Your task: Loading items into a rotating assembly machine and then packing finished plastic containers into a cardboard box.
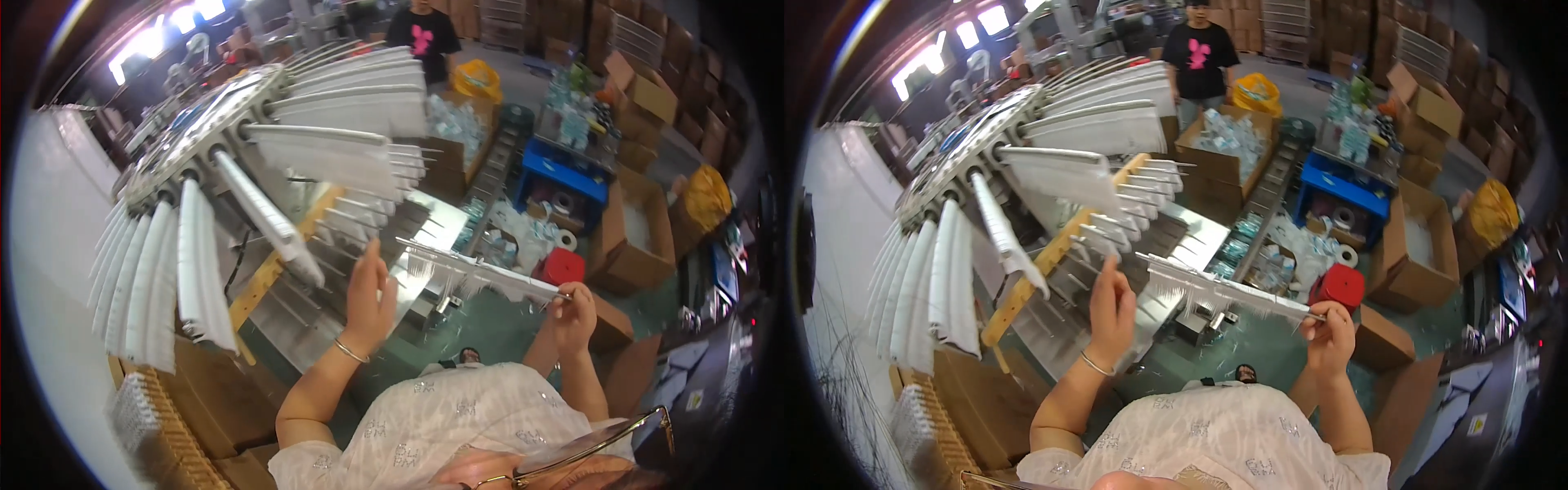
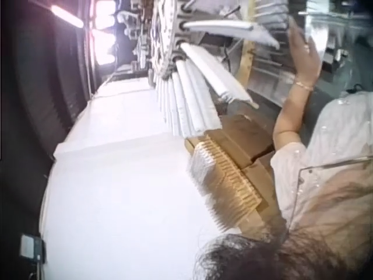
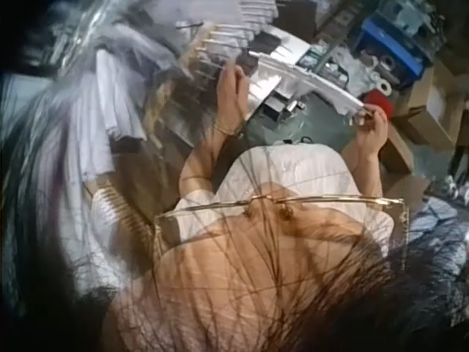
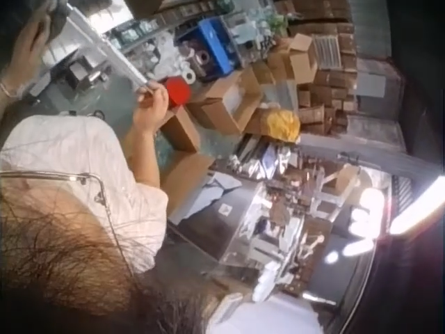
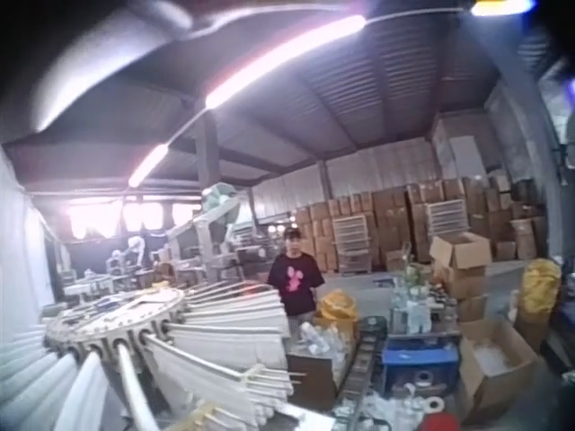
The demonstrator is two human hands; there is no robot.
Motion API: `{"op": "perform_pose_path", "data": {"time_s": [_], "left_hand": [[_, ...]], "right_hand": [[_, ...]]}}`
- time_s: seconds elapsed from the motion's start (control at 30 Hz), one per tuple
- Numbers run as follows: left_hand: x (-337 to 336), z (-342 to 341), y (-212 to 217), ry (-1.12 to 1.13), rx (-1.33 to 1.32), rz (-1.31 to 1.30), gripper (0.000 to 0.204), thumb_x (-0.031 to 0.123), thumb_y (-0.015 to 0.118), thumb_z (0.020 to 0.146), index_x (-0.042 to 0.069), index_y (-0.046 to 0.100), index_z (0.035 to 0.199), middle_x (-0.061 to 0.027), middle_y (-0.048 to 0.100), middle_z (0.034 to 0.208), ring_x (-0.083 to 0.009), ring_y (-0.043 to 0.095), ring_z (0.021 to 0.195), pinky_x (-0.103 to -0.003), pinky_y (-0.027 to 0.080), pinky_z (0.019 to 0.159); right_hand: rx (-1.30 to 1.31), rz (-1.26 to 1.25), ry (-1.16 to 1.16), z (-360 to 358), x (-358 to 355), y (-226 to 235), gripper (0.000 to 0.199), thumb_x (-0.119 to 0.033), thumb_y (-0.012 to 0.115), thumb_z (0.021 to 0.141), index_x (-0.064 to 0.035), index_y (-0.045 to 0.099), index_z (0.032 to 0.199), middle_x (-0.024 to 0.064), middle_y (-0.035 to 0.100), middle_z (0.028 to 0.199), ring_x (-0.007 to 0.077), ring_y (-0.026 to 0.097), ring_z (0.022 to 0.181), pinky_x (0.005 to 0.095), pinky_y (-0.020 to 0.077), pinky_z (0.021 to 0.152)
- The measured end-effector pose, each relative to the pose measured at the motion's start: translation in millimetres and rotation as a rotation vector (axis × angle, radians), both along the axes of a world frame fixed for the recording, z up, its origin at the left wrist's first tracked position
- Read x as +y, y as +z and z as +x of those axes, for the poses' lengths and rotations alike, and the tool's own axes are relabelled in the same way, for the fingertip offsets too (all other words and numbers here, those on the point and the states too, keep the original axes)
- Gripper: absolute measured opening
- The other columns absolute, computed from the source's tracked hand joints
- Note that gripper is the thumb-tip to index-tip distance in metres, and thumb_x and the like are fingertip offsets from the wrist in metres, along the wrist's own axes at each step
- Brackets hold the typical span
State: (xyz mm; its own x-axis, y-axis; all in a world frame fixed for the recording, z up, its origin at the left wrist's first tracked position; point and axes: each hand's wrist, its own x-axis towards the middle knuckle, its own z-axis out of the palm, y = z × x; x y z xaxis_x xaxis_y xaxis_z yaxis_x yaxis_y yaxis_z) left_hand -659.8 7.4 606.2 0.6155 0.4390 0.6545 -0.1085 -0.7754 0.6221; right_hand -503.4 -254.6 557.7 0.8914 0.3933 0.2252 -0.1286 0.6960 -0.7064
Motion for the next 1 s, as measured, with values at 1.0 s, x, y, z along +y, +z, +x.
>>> {"op": "perform_pose_path", "data": {"time_s": [1.0], "left_hand": [[-46, 279, 2, -0.14, -0.082, -0.533, 0.019, 0.002, 0.048, 0.082, 0.002, 0.053, 0.1, 0.0041, 0.043, 0.061, -0.0019, 0.036, 0.048, -0.016, 0.025, 0.041]], "right_hand": [[-0.204, -0.403, 0.191, 333, -33, 39, 0.027, -0.025, 0.042, 0.087, -0.0037, 0.052, 0.074, -0.0015, 0.037, 0.051, 0.0062, 0.033, 0.042, 0.0201, 0.0259, 0.041]]}}
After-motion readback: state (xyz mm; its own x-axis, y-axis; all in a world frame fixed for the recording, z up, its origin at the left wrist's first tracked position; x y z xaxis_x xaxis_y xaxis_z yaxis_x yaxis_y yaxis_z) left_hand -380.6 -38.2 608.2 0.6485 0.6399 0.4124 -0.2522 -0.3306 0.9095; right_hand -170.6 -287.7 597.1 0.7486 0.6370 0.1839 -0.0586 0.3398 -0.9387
